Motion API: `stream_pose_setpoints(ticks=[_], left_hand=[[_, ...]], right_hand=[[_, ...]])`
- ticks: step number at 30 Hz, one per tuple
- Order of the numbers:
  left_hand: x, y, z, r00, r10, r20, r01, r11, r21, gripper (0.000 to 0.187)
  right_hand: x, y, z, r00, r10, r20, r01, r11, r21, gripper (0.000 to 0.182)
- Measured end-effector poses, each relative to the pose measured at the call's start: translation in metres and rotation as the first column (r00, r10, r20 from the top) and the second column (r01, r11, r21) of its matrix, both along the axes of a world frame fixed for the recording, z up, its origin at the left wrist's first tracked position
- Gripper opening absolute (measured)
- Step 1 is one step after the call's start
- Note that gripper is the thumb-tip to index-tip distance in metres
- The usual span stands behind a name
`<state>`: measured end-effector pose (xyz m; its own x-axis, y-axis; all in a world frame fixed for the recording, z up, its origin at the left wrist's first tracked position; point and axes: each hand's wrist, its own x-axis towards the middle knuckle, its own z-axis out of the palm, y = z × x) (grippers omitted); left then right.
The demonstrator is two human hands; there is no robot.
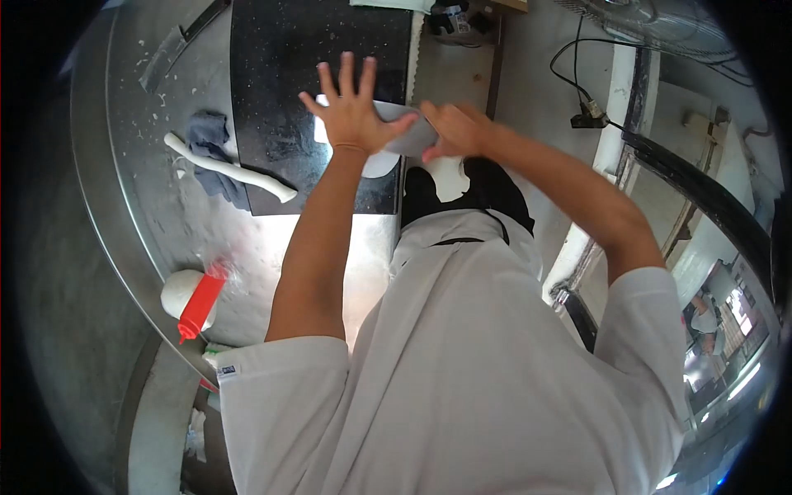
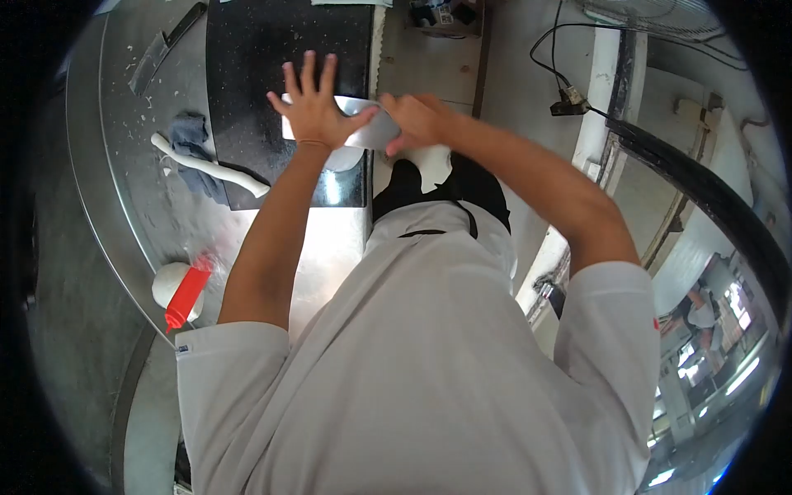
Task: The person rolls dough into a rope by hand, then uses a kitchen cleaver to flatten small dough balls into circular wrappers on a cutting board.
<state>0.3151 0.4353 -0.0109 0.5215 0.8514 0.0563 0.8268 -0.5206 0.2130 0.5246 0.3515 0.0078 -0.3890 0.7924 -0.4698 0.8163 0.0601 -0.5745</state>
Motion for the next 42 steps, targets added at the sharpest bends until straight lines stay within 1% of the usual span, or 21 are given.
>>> stream_pose_setpoints(ticks=[2,4,6,8,11,14,15,17,19,21,24,27,28,30,32,33,36,37,39,40,42], left_hand=[[-0.007,0.013,-0.004,0.994,0.111,-0.002,-0.111,0.992,0.061,0.117],[-0.012,0.029,-0.001,0.992,0.122,-0.016,-0.121,0.991,0.053,0.117],[-0.026,0.020,-0.005,1.000,0.007,0.004,-0.007,1.000,0.019,0.122],[-0.029,-0.022,-0.001,0.998,-0.060,-0.009,0.059,0.996,-0.061,0.126],[-0.002,-0.027,0.002,0.993,-0.105,-0.062,0.096,0.986,-0.139,0.128],[-0.001,-0.014,0.003,0.996,-0.029,-0.081,0.024,0.998,-0.063,0.127],[0.006,-0.005,0.002,0.997,0.010,-0.078,-0.011,1.000,-0.016,0.126],[0.007,0.008,-0.001,0.993,0.098,-0.066,-0.098,0.995,-0.001,0.126],[0.003,0.023,-0.002,0.985,0.138,-0.106,-0.133,0.990,0.055,0.127],[-0.013,0.023,-0.005,0.996,0.042,-0.084,-0.040,0.999,0.023,0.125],[-0.019,-0.012,-0.007,0.994,-0.090,-0.055,0.091,0.996,0.017,0.125],[0.005,-0.010,0.000,0.991,-0.049,-0.128,0.042,0.998,-0.056,0.127],[0.010,-0.005,0.005,0.987,-0.025,-0.157,0.017,0.998,-0.052,0.126],[0.015,0.011,-0.004,0.996,0.063,-0.059,-0.061,0.997,0.044,0.125],[0.015,0.031,-0.014,0.991,0.117,-0.069,-0.110,0.989,0.096,0.128],[0.008,0.041,-0.014,0.995,0.078,-0.060,-0.072,0.993,0.097,0.129],[-0.015,0.040,-0.015,0.994,-0.103,-0.034,0.104,0.994,0.037,0.128],[-0.016,0.020,-0.014,0.993,-0.113,-0.033,0.114,0.993,0.032,0.128],[0.002,-0.005,-0.016,0.992,-0.118,-0.049,0.119,0.993,0.005,0.127],[0.012,-0.004,-0.009,0.985,-0.112,-0.134,0.115,0.993,0.014,0.127],[0.024,0.012,-0.010,0.995,-0.055,-0.084,0.060,0.996,0.064,0.127]], right_hand=[[0.015,0.042,-0.013,0.968,0.184,-0.168,-0.149,0.969,0.198,0.086],[0.003,0.067,0.001,0.987,0.135,-0.082,-0.126,0.986,0.108,0.088],[-0.014,0.035,0.001,0.980,0.069,-0.186,-0.053,0.995,0.086,0.088],[-0.015,-0.017,-0.011,0.973,-0.014,-0.230,0.007,0.999,-0.033,0.088],[-0.003,-0.033,-0.003,0.989,-0.054,-0.140,0.040,0.994,-0.106,0.083],[0.017,0.002,-0.009,0.993,0.035,-0.110,-0.031,0.999,0.040,0.083],[0.024,0.014,-0.015,0.986,0.109,-0.124,-0.082,0.976,0.200,0.083],[0.027,0.057,0.005,0.973,0.221,-0.068,-0.213,0.971,0.106,0.084],[0.019,0.073,0.015,0.979,0.201,-0.027,-0.197,0.975,0.102,0.082],[0.007,0.061,-0.001,0.981,0.165,-0.099,-0.154,0.982,0.106,0.085],[-0.005,0.002,0.012,0.991,0.060,-0.116,-0.066,0.997,-0.049,0.086],[0.012,-0.003,-0.006,0.996,0.030,-0.080,-0.032,0.999,-0.021,0.086],[0.019,0.010,-0.006,0.992,0.092,-0.086,-0.091,0.996,0.009,0.086],[0.034,0.050,0.006,0.976,0.186,-0.113,-0.178,0.981,0.071,0.086],[0.036,0.083,0.015,0.975,0.215,-0.056,-0.211,0.975,0.070,0.086],[0.030,0.084,0.022,0.986,0.169,-0.013,-0.166,0.981,0.102,0.086],[0.005,0.042,0.008,0.979,0.099,-0.178,-0.062,0.978,0.198,0.082],[0.001,0.022,-0.014,0.970,0.089,-0.227,-0.057,0.988,0.145,0.085],[0.020,0.001,-0.032,0.973,0.083,-0.218,-0.043,0.982,0.185,0.087],[0.028,-0.001,-0.037,0.974,0.081,-0.210,-0.038,0.979,0.201,0.088],[0.050,0.038,-0.033,0.964,0.150,-0.220,-0.120,0.982,0.145,0.091]])
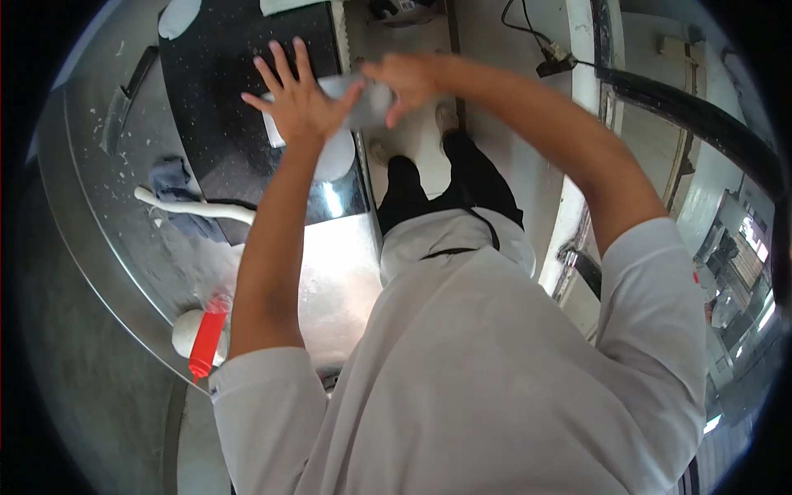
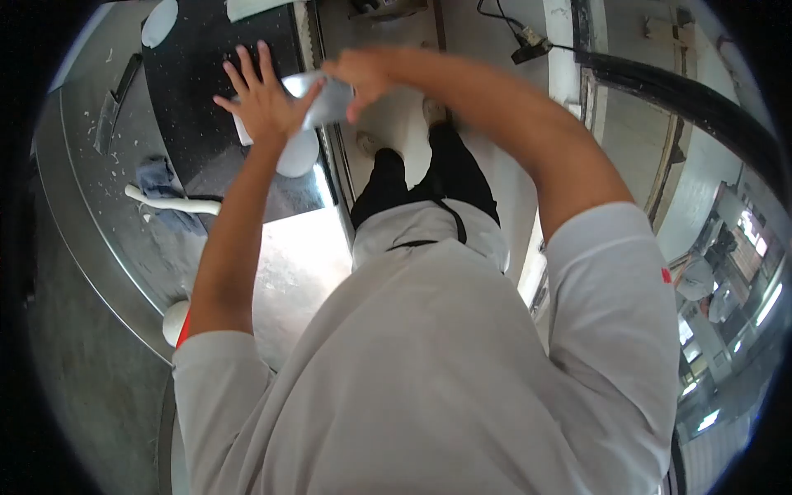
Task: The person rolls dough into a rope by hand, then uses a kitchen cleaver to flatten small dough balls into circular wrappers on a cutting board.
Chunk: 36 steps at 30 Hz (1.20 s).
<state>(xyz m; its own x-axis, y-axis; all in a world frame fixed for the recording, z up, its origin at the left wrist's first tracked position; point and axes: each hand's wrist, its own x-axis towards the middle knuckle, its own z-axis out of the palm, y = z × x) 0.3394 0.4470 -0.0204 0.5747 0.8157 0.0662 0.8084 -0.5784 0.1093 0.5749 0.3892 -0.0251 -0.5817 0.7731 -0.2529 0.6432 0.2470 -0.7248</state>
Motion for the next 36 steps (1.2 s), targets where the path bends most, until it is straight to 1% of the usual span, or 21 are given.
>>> stream_pose_setpoints(ticks=[2,4,6,8,11,14,15,17,18,20,21,22,23,24,25,26,27,29,32,33,36], left_hand=[[0.005,0.023,-0.008,0.998,0.034,0.053,-0.038,0.996,0.076,0.127],[0.000,0.059,-0.013,0.994,-0.032,0.102,0.023,0.996,0.089,0.127],[-0.018,0.070,-0.010,0.990,-0.132,0.051,0.130,0.990,0.052,0.126],[-0.044,0.028,-0.006,0.986,-0.158,0.055,0.158,0.987,0.015,0.125],[-0.040,0.020,-0.001,0.984,-0.167,0.068,0.168,0.986,-0.011,0.120],[-0.031,0.044,-0.004,0.975,-0.165,0.149,0.160,0.986,0.050,0.122],[-0.020,0.049,0.005,0.982,-0.142,0.128,0.122,0.980,0.155,0.107],[-0.003,0.068,0.030,0.994,-0.100,-0.049,0.105,0.988,0.116,0.105],[0.004,0.077,0.035,0.987,-0.077,-0.138,0.091,0.991,0.099,0.104],[-0.010,0.087,0.020,0.965,-0.259,0.038,0.250,0.957,0.149,0.100],[-0.020,0.083,0.022,0.918,-0.374,0.134,0.356,0.924,0.140,0.093],[-0.029,0.079,0.027,0.846,-0.481,0.230,0.460,0.876,0.143,0.087],[-0.036,0.060,0.052,0.816,-0.531,0.229,0.557,0.828,-0.063,0.077],[-0.048,0.048,0.055,0.744,-0.643,0.181,0.668,0.719,-0.194,0.079],[-0.058,0.036,0.055,0.708,-0.689,0.157,0.699,0.652,-0.293,0.077],[-0.063,0.025,0.055,0.670,-0.729,0.140,0.713,0.579,-0.395,0.076],[-0.062,0.019,0.057,0.664,-0.741,0.100,0.709,0.580,-0.401,0.074],[-0.056,0.002,0.066,0.649,-0.761,0.016,0.696,0.585,-0.417,0.069],[-0.034,-0.003,0.076,0.753,-0.642,-0.142,0.417,0.634,-0.652,0.052],[-0.030,0.000,0.080,0.691,-0.680,-0.243,0.393,0.637,-0.663,0.034],[-0.031,0.005,0.102,0.685,-0.678,-0.267,0.414,0.663,-0.624,0.027]], right_hand=[[0.005,0.032,0.006,0.997,0.032,-0.071,-0.038,0.996,-0.079,0.092],[-0.015,0.038,0.020,0.997,-0.071,0.001,0.071,0.996,-0.053,0.091],[-0.032,0.028,0.011,0.995,-0.093,-0.020,0.095,0.958,0.271,0.086],[-0.051,-0.001,0.014,0.995,-0.054,-0.087,0.061,0.995,0.079,0.085],[-0.061,-0.022,0.023,0.985,-0.154,0.073,0.161,0.980,-0.113,0.084],[-0.040,0.013,-0.009,0.989,-0.089,-0.121,0.096,0.994,0.053,0.084],[-0.034,0.025,-0.004,0.994,-0.086,-0.073,0.093,0.991,0.095,0.082],[-0.024,0.046,0.003,0.995,-0.094,0.035,0.086,0.980,0.178,0.078],[-0.020,0.064,-0.014,0.992,-0.123,-0.038,0.128,0.924,0.361,0.070],[-0.021,0.091,-0.070,0.969,-0.123,-0.212,0.234,0.723,0.650,0.054],[-0.025,0.090,-0.053,0.953,-0.247,-0.173,0.298,0.862,0.410,0.060],[-0.028,0.090,-0.015,0.930,-0.355,-0.098,0.366,0.920,0.142,0.065],[-0.031,0.082,0.013,0.901,-0.435,0.007,0.432,0.893,-0.127,0.071],[-0.037,0.062,0.020,0.909,-0.414,-0.040,0.399,0.896,-0.193,0.063],[-0.040,0.033,0.029,0.927,-0.375,-0.002,0.363,0.899,-0.247,0.064],[-0.042,0.006,-0.034,0.955,-0.125,-0.270,0.204,0.936,0.287,0.062],[-0.048,-0.025,-0.013,0.945,-0.196,-0.262,0.200,0.980,-0.011,0.061],[-0.057,-0.059,-0.003,0.920,-0.344,-0.187,0.259,0.893,-0.367,0.053],[-0.061,-0.075,0.000,0.922,-0.310,-0.232,0.250,0.935,-0.253,0.053],[-0.060,-0.078,0.000,0.935,-0.273,-0.225,0.213,0.942,-0.258,0.052],[-0.062,-0.097,-0.001,0.948,-0.238,-0.212,0.178,0.947,-0.268,0.050]])
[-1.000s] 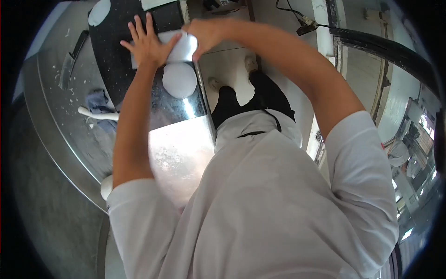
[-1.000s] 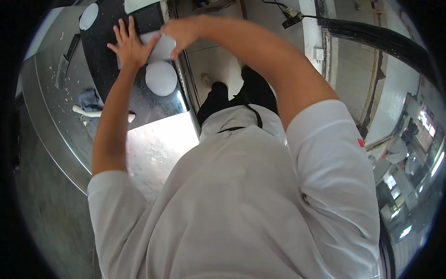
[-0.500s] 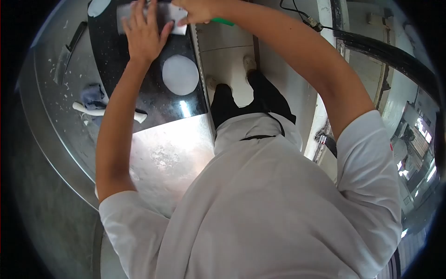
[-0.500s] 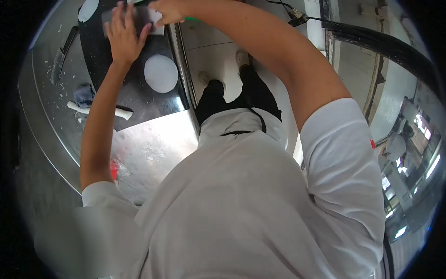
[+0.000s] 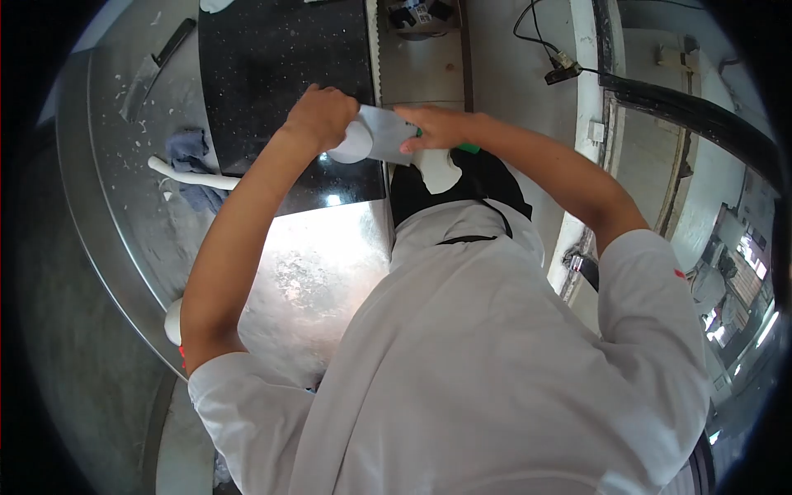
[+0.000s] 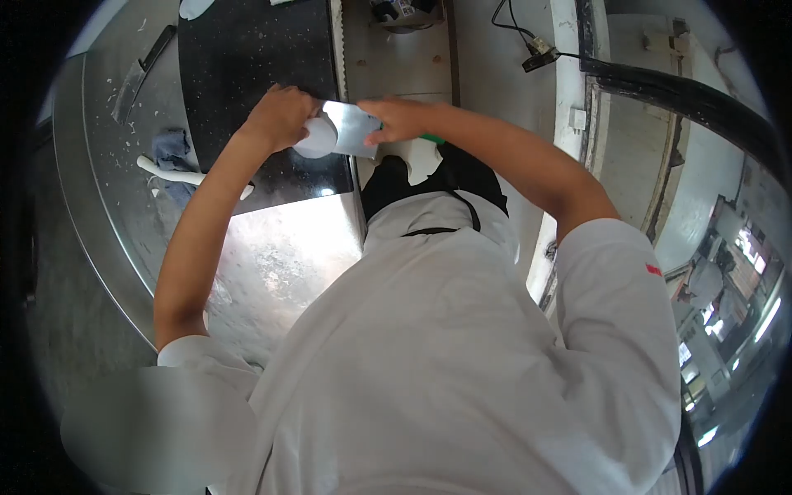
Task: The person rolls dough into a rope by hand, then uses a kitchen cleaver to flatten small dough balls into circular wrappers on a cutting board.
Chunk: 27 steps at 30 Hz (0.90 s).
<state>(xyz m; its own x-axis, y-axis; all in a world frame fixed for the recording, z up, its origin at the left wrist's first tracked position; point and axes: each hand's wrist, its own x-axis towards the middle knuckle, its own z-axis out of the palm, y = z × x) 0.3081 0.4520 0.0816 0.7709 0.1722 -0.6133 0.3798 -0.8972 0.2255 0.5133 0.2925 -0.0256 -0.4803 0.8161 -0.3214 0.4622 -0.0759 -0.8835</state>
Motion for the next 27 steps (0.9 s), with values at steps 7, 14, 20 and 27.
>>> stream_pose_setpoints(ticks=[7,14,20,27], left_hand=[[-0.043,0.023,0.003,0.915,0.259,0.310,-0.166,0.940,-0.298,0.028],[-0.051,0.074,0.024,0.619,0.713,0.329,-0.524,0.687,-0.504,0.031],[-0.018,0.179,0.007,0.067,0.867,0.494,-0.713,0.388,-0.584,0.036],[-0.018,0.282,-0.069,-0.431,0.808,0.401,-0.821,-0.168,-0.545,0.059]], right_hand=[[0.026,-0.034,0.035,0.954,0.244,0.176,-0.222,0.966,-0.133,0.052],[0.052,-0.015,0.055,0.977,0.167,0.131,-0.134,0.964,-0.230,0.048],[0.056,0.086,0.043,0.954,0.291,0.074,-0.259,0.922,-0.288,0.051],[0.085,0.202,0.069,0.897,0.438,0.061,-0.382,0.836,-0.394,0.049]])
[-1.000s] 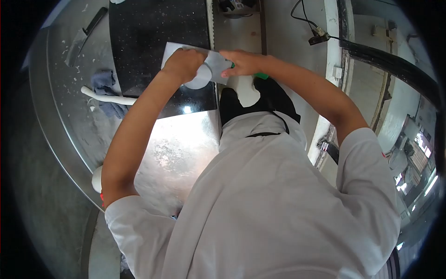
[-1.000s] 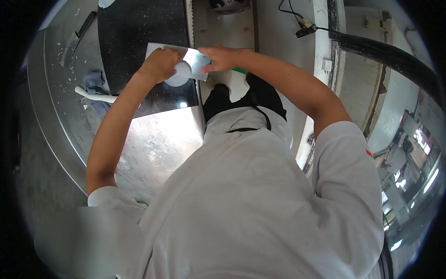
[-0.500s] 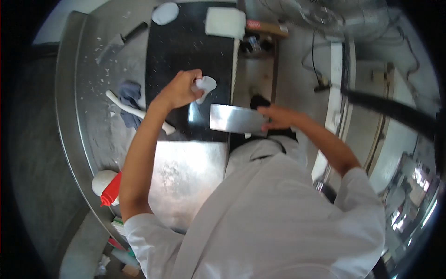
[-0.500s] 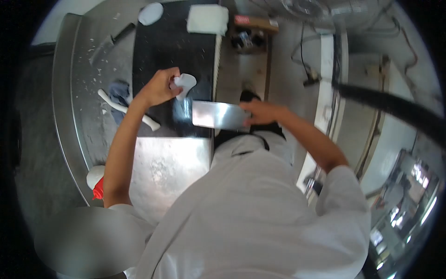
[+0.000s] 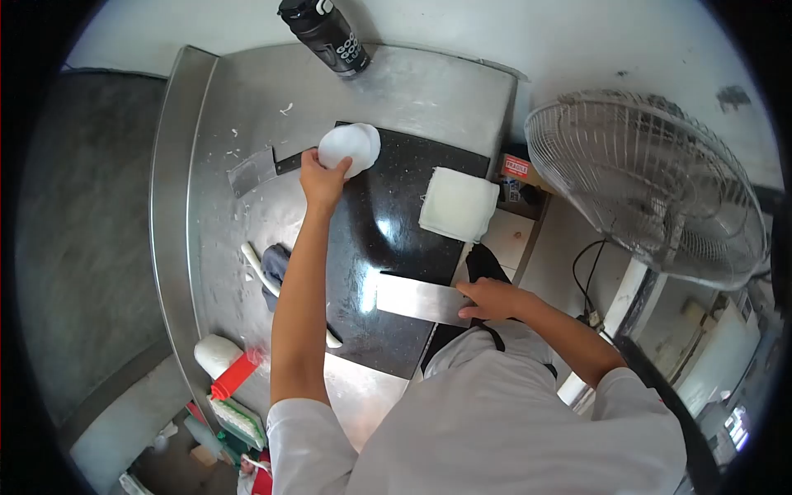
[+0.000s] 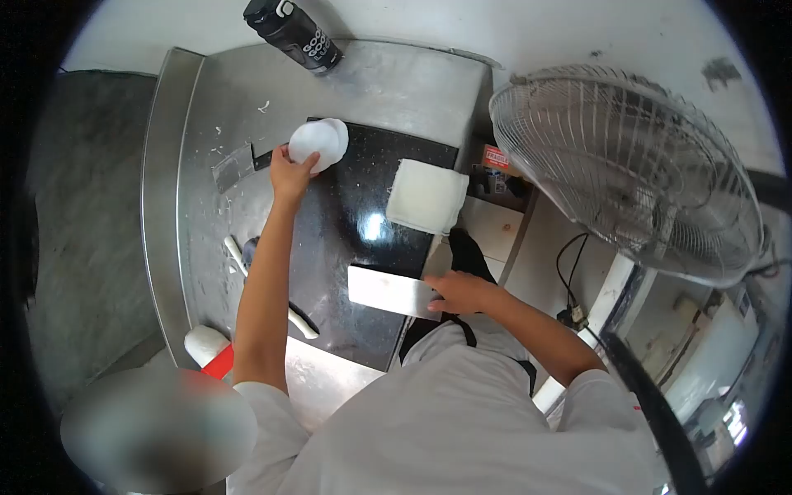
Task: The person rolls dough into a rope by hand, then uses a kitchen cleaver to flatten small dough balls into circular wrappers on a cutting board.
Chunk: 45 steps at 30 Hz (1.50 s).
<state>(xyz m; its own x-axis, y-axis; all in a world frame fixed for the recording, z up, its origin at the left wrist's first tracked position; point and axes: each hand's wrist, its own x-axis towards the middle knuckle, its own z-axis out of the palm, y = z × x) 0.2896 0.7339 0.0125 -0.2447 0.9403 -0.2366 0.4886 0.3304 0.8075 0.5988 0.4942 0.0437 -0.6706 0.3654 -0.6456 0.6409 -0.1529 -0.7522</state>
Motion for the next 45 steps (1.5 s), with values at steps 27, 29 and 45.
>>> stream_pose_setpoints(ticks=[27,29,45], left_hand=[[-0.124,-0.426,-0.016,0.784,0.493,-0.377,-0.350,0.853,0.386,0.027],[-0.135,-0.426,-0.020,0.842,0.454,-0.293,-0.345,0.869,0.354,0.027],[-0.114,-0.429,0.004,0.967,0.167,0.195,-0.220,0.931,0.292,0.014]], right_hand=[[-0.200,0.011,0.058,0.888,0.442,0.131,-0.411,0.632,0.656,0.018],[-0.204,-0.004,0.057,0.884,0.418,0.211,-0.438,0.581,0.686,0.016],[-0.137,-0.144,0.024,0.990,-0.133,-0.052,0.124,0.618,0.776,0.038]])
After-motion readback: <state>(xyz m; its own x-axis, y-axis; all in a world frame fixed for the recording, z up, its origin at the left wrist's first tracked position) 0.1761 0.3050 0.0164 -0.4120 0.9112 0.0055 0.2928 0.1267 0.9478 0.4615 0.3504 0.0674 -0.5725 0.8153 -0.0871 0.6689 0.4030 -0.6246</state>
